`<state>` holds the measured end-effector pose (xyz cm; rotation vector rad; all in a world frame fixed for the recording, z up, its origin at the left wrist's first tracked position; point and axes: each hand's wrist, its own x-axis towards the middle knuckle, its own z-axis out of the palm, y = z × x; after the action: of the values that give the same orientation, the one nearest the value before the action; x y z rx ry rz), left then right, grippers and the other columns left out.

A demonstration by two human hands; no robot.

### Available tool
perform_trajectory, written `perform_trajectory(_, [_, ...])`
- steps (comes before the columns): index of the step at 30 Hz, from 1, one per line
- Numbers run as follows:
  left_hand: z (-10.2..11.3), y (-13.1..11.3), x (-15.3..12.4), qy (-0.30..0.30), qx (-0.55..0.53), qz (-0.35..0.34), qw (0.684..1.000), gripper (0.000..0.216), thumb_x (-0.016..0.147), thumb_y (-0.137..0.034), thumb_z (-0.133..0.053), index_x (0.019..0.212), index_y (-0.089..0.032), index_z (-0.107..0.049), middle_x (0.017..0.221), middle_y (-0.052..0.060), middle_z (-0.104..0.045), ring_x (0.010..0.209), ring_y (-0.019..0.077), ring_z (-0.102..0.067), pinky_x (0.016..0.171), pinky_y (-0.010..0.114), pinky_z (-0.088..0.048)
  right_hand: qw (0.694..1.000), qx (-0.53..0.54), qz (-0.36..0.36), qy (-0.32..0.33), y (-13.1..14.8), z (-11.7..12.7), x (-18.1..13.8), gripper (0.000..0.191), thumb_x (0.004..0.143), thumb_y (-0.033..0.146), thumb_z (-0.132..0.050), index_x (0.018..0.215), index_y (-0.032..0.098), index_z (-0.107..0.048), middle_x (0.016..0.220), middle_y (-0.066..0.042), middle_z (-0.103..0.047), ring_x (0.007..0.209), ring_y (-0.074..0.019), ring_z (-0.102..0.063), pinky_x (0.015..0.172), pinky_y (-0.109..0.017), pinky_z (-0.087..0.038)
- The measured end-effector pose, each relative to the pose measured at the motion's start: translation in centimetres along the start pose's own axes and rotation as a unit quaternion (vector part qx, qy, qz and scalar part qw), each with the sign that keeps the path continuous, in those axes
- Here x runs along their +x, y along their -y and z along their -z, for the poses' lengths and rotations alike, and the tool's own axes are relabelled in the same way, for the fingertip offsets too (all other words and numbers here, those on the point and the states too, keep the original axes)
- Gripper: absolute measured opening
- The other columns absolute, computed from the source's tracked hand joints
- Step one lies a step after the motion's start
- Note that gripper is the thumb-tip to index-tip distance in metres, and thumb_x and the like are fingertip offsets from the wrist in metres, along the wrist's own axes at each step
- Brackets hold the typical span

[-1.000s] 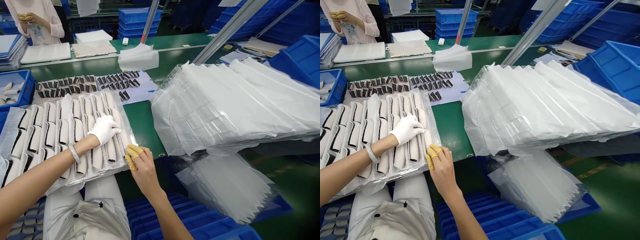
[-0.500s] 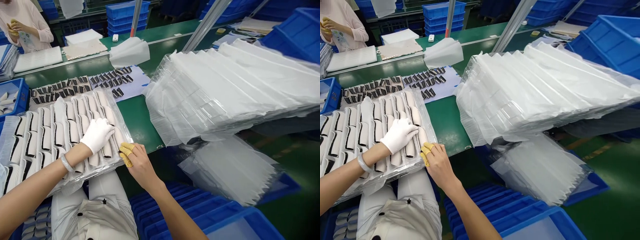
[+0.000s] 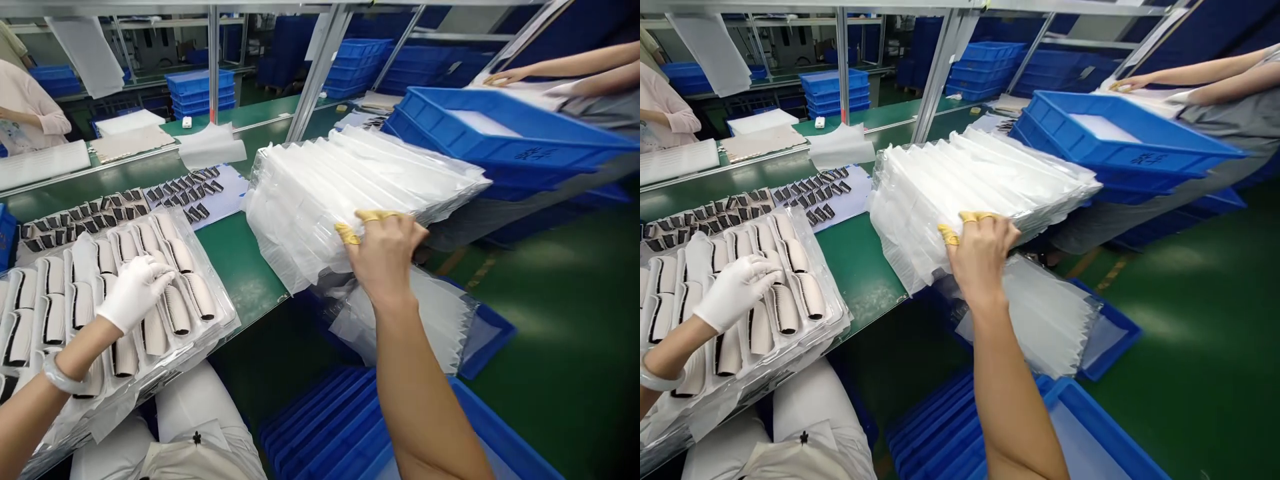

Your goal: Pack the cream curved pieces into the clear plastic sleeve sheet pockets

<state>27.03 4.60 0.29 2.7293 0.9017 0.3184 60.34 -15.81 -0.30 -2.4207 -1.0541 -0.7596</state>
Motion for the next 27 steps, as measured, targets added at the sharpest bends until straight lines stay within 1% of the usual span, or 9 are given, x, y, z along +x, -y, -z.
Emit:
perform_trajectory(4, [-0.9,-2.3,1.1,0.015,-0.023,-0.028,0.999,0.030,0.090,-0.031,-0.046,0.090,-0.018,-0.073,0.095,0.010,-0.070,0.095,0.0255,-0.061,0.085,0.040,-0.046,0.993,0.006,0.031,0.110,-1.4,-1.6,1.4,0.035,0.091,0.041,-0.047,0.087,0.013,-0.066,0.087,-0.017,-0.065,0.093,-0.0335,-0.052,0.087,-0.050,-0.034])
perform_trajectory(11, [-2.2,-6.2,3.6,0.029,-0.094,-0.074,0.992,0.029,0.090,-0.029,-0.047,0.094,-0.019,-0.074,0.099,0.009,-0.072,0.095,0.0240,-0.063,0.087,0.042,-0.047,0.995,0.041,-0.006,0.090,-2.2,-1.7,3.7,0.026,0.085,0.034,-0.047,0.071,0.018,-0.063,0.080,-0.012,-0.068,0.085,-0.0280,-0.054,0.084,-0.045,-0.034])
perform_trajectory(16, [-4.0,-12.1,6.8,0.078,-0.262,-0.114,0.955,0.025,0.085,-0.025,-0.055,0.105,-0.023,-0.071,0.119,0.007,-0.066,0.116,0.0287,-0.054,0.105,0.050,-0.036,0.995,0.058,-0.029,0.075,-2.2,-0.3,5.5,0.026,0.084,0.032,-0.045,0.071,0.018,-0.063,0.080,-0.012,-0.069,0.084,-0.0275,-0.058,0.083,-0.042,-0.035])
perform_trajectory(17, [-4.7,-13.6,7.6,0.102,-0.351,-0.094,0.926,0.024,0.082,-0.025,-0.061,0.104,-0.023,-0.071,0.122,0.007,-0.064,0.121,0.0296,-0.051,0.109,0.050,-0.031,0.995,0.060,-0.031,0.074,-2.3,-0.1,5.7,0.027,0.083,0.032,-0.045,0.071,0.018,-0.064,0.080,-0.012,-0.069,0.084,-0.0276,-0.058,0.082,-0.042,-0.035])
perform_trajectory(18, [-5.5,-15.1,8.4,0.129,-0.466,-0.050,0.874,0.025,0.077,-0.024,-0.067,0.102,-0.023,-0.070,0.123,0.007,-0.063,0.124,0.0291,-0.048,0.113,0.047,-0.027,0.995,0.062,-0.031,0.074,-2.3,0.1,5.9,0.027,0.083,0.031,-0.044,0.072,0.017,-0.064,0.081,-0.013,-0.069,0.084,-0.0275,-0.058,0.082,-0.041,-0.035])
perform_trajectory(19, [-6.3,-16.7,9.3,0.159,-0.596,0.025,0.787,0.027,0.072,-0.021,-0.073,0.099,-0.020,-0.070,0.122,0.009,-0.063,0.124,0.0282,-0.049,0.114,0.042,-0.027,0.995,0.064,-0.030,0.076,-2.3,0.3,5.9,0.027,0.083,0.032,-0.044,0.072,0.017,-0.065,0.081,-0.013,-0.070,0.084,-0.0272,-0.059,0.082,-0.041,-0.036])
perform_trajectory(20, [-7.2,-18.1,10.3,0.163,-0.642,0.063,0.747,0.027,0.074,-0.021,-0.072,0.100,-0.018,-0.068,0.122,0.011,-0.062,0.118,0.0268,-0.053,0.110,0.040,-0.034,0.994,0.064,-0.029,0.078,-2.3,0.4,6.0,0.027,0.083,0.032,-0.045,0.072,0.017,-0.065,0.081,-0.013,-0.070,0.083,-0.0268,-0.059,0.082,-0.040,-0.036])
perform_trajectory(23, [-9.6,-21.9,13.1,0.184,-0.723,0.116,0.656,0.025,0.088,-0.026,-0.055,0.108,-0.011,-0.059,0.108,0.016,-0.063,0.086,0.0186,-0.065,0.083,0.033,-0.053,0.994,0.060,-0.027,0.087,-2.1,0.6,5.7,0.027,0.083,0.031,-0.045,0.072,0.016,-0.065,0.079,-0.013,-0.070,0.082,-0.0267,-0.060,0.082,-0.040,-0.037])
perform_trajectory(27, [-11.4,-24.8,15.5,0.198,-0.800,0.144,0.547,0.011,0.092,-0.019,-0.051,0.090,-0.010,-0.057,0.078,0.004,-0.059,0.052,0.0053,-0.051,0.050,0.018,-0.044,0.994,0.048,-0.019,0.098,-1.9,0.6,5.1,0.027,0.084,0.030,-0.046,0.076,0.016,-0.066,0.082,-0.013,-0.071,0.083,-0.0271,-0.060,0.082,-0.040,-0.036])
